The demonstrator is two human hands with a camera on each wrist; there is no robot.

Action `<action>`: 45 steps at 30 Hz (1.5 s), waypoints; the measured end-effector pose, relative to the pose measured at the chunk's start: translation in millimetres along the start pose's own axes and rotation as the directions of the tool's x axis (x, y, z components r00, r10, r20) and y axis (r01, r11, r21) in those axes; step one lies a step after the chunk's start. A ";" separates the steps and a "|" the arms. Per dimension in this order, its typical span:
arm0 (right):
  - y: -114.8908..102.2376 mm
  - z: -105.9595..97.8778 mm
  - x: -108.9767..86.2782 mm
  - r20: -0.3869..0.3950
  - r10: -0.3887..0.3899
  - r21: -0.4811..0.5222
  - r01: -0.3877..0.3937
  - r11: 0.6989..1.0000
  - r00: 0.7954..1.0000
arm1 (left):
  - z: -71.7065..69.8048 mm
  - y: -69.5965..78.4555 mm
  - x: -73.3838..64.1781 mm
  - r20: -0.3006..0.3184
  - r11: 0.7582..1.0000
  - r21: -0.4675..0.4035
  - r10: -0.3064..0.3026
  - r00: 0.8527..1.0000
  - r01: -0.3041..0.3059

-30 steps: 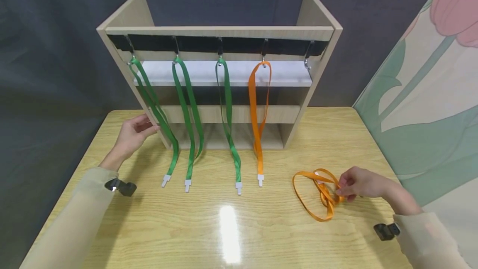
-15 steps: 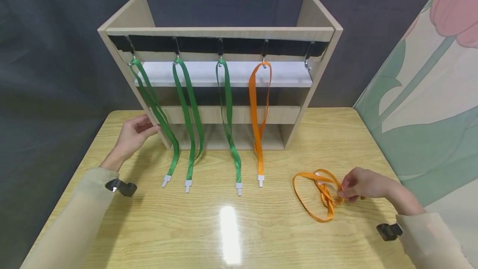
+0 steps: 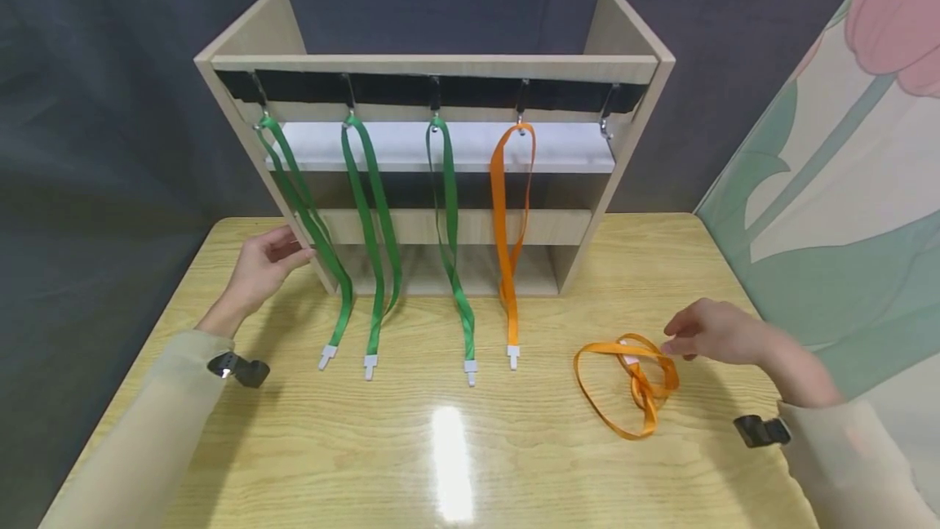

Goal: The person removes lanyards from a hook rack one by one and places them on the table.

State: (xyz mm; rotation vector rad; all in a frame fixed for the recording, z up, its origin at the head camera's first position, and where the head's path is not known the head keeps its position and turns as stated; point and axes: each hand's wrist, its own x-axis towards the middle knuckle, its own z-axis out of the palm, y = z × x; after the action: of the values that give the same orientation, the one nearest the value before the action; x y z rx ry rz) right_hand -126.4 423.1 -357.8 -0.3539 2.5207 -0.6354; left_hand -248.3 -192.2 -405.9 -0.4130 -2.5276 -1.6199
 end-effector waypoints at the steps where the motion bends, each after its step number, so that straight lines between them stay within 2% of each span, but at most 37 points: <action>1: -4.8 -1.7 0.1 -0.025 -0.013 -0.006 0.013 1.000 1.000 | 0.1 0.2 0.1 0.000 1.000 -0.002 0.000 1.000 0.000; 3: -14.0 -4.6 0.4 -0.086 -0.062 -0.012 0.061 0.998 0.994 | 0.3 0.2 0.3 0.001 1.000 -0.003 0.001 1.000 -0.001; 5: -23.9 -6.6 1.2 -0.170 -0.122 -0.020 0.120 0.993 0.978 | 0.3 0.3 0.2 0.001 1.000 0.000 0.002 1.000 -0.002; 10: -49.6 -11.3 6.3 -0.373 -0.247 -0.082 0.233 0.969 0.895 | 0.9 2.3 -0.9 -0.001 1.000 0.002 -0.011 1.000 0.011; 12: -60.5 -14.3 8.2 -0.414 -0.268 -0.094 0.252 0.963 0.870 | 1.4 7.0 -2.3 0.003 1.000 -0.012 -0.018 1.000 0.018; 15: -78.6 -19.0 11.1 -0.468 -0.266 -0.085 0.257 0.963 0.843 | 2.3 20.0 -6.3 0.011 1.000 -0.027 -0.016 1.000 0.016; 17: -91.0 -22.2 13.3 -0.513 -0.264 -0.085 0.257 0.963 0.817 | 2.7 27.4 -8.4 0.014 1.000 -0.027 -0.008 1.000 0.008; 19: -103.8 -25.5 15.6 -0.570 -0.274 -0.104 0.262 0.959 0.775 | 3.2 29.3 -9.0 0.011 0.999 -0.031 -0.006 1.000 0.006; 24: -129.9 -34.2 22.0 -0.663 -0.394 -0.241 0.316 0.918 0.636 | 4.0 12.3 -3.7 -0.004 1.000 -0.028 -0.006 1.000 0.005; 26: -138.2 -36.7 24.6 -0.682 -0.422 -0.268 0.334 0.904 0.597 | 4.5 6.2 -2.2 -0.011 1.000 -0.016 0.001 1.000 -0.001; 28: -145.3 -38.7 27.3 -0.699 -0.431 -0.272 0.345 0.898 0.570 | 4.8 3.0 -1.6 -0.016 1.000 -0.010 0.010 1.000 -0.011; 32: -156.8 -42.2 33.1 -0.717 -0.427 -0.251 0.367 0.896 0.552 | 4.3 0.8 -1.7 -0.024 1.000 -0.008 0.008 1.000 -0.008; 45: -184.4 -48.8 51.7 -0.767 -0.364 -0.115 0.445 0.888 0.528 | 3.3 3.5 -3.1 -0.023 1.000 0.003 0.004 1.000 -0.004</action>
State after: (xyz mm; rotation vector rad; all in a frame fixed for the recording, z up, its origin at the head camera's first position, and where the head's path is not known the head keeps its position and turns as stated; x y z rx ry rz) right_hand -173.3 264.4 -249.7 -0.7982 3.2310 -1.3369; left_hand -244.2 -188.3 -405.0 -0.3964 -2.5105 -1.6105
